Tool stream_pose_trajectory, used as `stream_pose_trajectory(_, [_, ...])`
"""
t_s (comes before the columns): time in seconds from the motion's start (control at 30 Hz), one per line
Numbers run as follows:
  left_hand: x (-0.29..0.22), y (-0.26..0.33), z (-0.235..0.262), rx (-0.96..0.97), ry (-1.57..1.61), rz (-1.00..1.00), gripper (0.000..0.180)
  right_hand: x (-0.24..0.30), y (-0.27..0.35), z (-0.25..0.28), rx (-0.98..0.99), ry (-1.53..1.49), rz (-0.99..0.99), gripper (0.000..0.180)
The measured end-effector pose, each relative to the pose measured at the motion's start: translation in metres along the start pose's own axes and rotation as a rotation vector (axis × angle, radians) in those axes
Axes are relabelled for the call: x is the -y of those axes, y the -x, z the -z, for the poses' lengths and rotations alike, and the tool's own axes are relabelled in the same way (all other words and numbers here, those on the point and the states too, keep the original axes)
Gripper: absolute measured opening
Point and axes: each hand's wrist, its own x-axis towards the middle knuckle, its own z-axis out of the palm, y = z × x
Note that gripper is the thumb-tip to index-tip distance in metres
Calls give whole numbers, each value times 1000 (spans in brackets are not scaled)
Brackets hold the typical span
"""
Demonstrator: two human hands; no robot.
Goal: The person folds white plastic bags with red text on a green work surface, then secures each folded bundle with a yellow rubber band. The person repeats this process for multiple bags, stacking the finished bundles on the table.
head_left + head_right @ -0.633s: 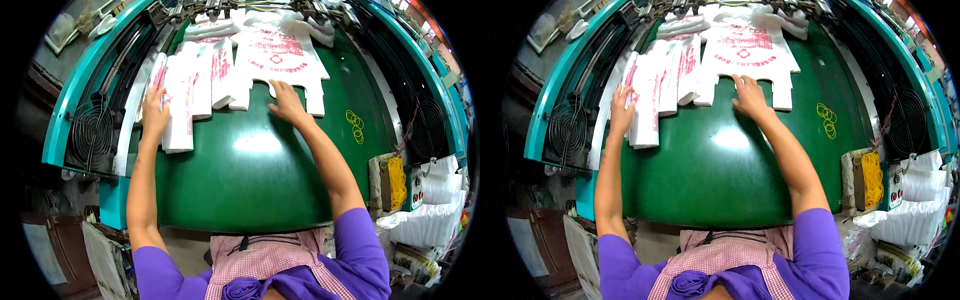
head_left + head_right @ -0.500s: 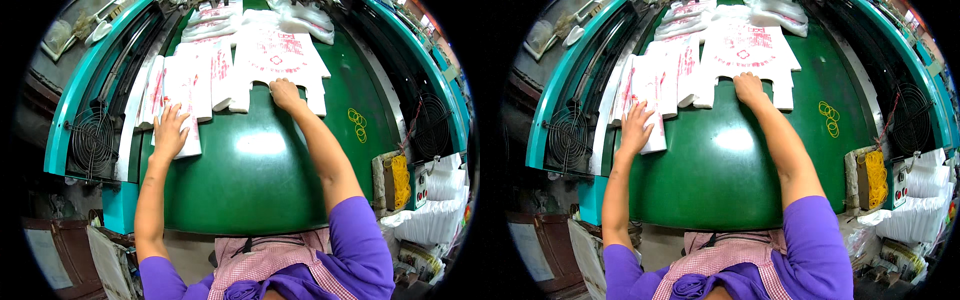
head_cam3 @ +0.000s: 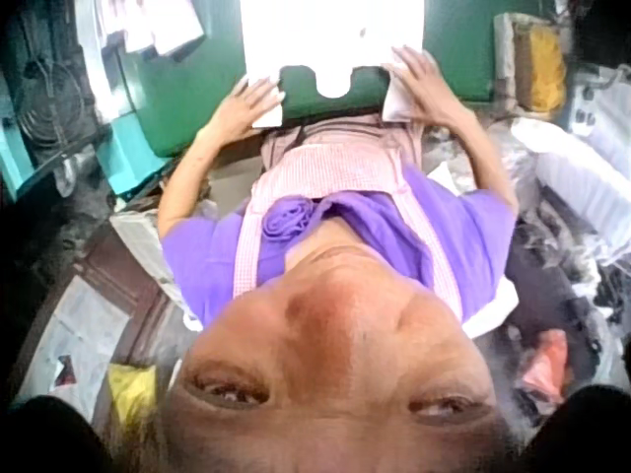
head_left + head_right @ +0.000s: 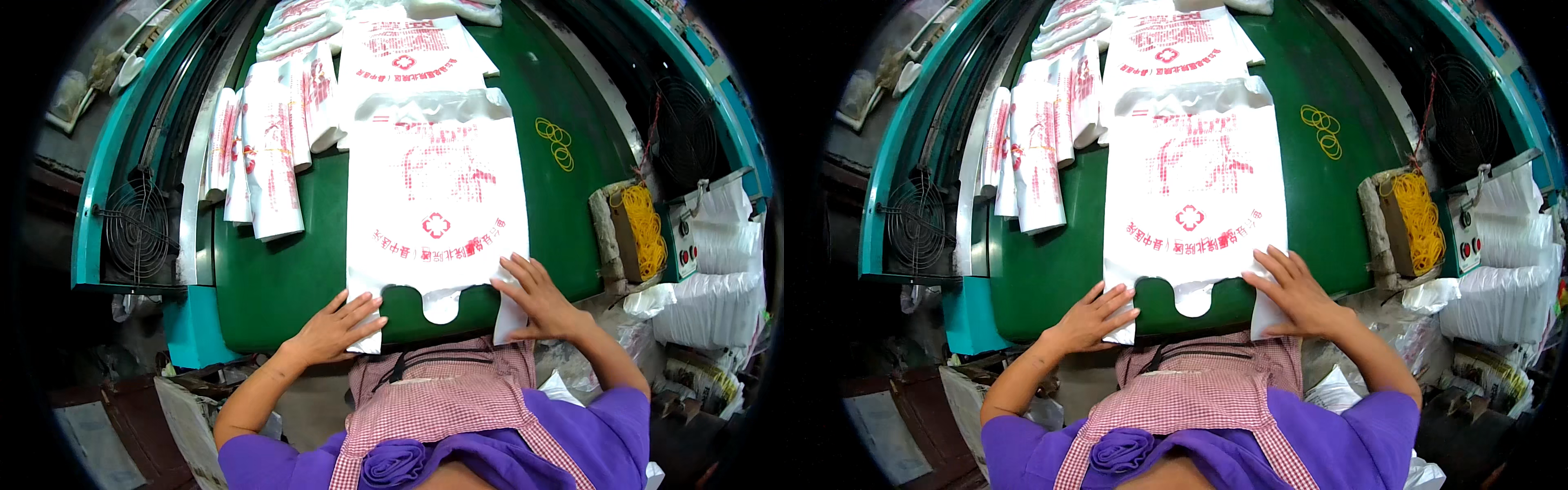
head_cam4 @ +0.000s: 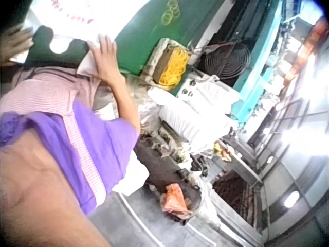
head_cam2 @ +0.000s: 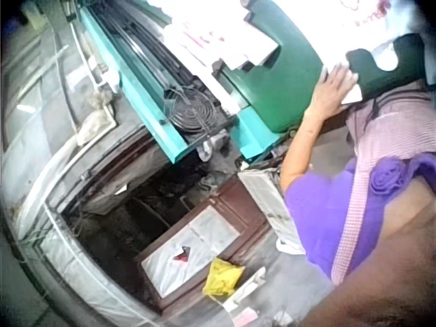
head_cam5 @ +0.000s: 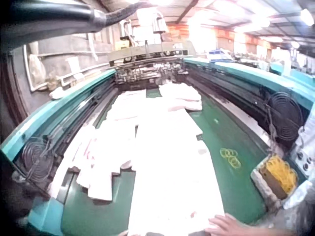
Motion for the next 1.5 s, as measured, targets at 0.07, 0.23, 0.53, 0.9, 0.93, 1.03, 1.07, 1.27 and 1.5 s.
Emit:
stream_pose_trajectory(0.07, [2, 4, -12, -111, 41, -28, 84, -7, 20, -10, 51, 226, -82, 88])
stream_pose_trajectory(0.23, [17, -8, -11, -397, 220, -27, 38, -19, 33, -35, -226, 160, -87, 69])
stream_pose_trajectory(0.53, [46, -163, 50, -387, 297, 218, 25, -17, -54, 21, -319, -547, -133, 21])
stream_pose_trajectory(0.9, [-30, -97, 8, -433, 88, 0, 68, -6, -107, -28, -342, 265, -7, 35])
stream_pose_trajectory(0.93, [-23, -110, 6, -554, 38, 25, 55, -14, -109, -33, -437, 390, 72, 38])
stream_pose_trajectory(1.03, [-3, -137, 11, -770, 40, 0, 24, -39, -116, -3, -245, 259, -177, 49])
stream_pose_trajectory(1.07, [-2, -142, 45, -443, 190, 151, 22, -44, -114, 9, -217, 271, -258, 49])
stream_pose_trajectory(1.27, [69, -185, 57, -343, 393, 526, 24, -8, -110, 3, -428, -7, 35, 51])
stream_pose_trajectory(1.5, [4, -141, 33, -716, -67, 92, 50, -10, -97, -17, -521, 18, 29, 50])
